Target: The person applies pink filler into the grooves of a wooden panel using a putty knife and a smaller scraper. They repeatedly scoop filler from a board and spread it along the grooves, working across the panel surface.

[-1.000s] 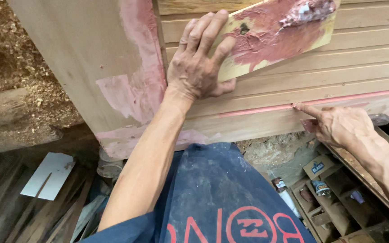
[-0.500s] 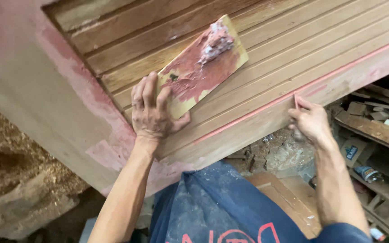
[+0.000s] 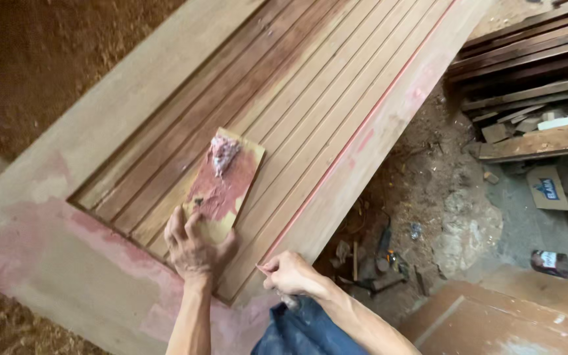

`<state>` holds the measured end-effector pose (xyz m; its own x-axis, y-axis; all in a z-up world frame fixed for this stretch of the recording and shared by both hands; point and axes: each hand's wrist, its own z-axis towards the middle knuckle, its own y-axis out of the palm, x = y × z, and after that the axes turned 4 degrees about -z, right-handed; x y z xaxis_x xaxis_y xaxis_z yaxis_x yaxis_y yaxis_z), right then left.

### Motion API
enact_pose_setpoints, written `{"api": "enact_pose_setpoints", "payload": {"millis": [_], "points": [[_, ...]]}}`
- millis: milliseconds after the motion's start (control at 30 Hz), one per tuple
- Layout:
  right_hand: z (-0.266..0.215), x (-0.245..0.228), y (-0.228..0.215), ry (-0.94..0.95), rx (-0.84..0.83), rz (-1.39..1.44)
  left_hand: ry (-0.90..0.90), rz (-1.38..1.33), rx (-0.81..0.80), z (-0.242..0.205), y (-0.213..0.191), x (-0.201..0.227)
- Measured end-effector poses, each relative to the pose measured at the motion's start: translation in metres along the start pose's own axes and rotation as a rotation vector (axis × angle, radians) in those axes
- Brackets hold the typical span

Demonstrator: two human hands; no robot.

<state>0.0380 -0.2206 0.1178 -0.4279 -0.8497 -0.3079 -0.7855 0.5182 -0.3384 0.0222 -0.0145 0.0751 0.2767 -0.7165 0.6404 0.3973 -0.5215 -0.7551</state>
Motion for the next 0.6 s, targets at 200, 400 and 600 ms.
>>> {"api": "enact_pose_setpoints", "payload": {"millis": [200,400,600], "points": [[0.012,-0.003,-0.189,-0.155,0.693,-0.073,-0.022,0.041,-0.023,0.003,-0.007,0.016],[0.042,-0.009,-0.252,0.052,0.51,0.469,-0.088,0.068,0.004,-0.004,0.004,0.02],[0.038,0.026,-0.19,-0.042,-0.155,0.149,-0.116,0.109,0.06,-0.003,0.021,0.033]]}}
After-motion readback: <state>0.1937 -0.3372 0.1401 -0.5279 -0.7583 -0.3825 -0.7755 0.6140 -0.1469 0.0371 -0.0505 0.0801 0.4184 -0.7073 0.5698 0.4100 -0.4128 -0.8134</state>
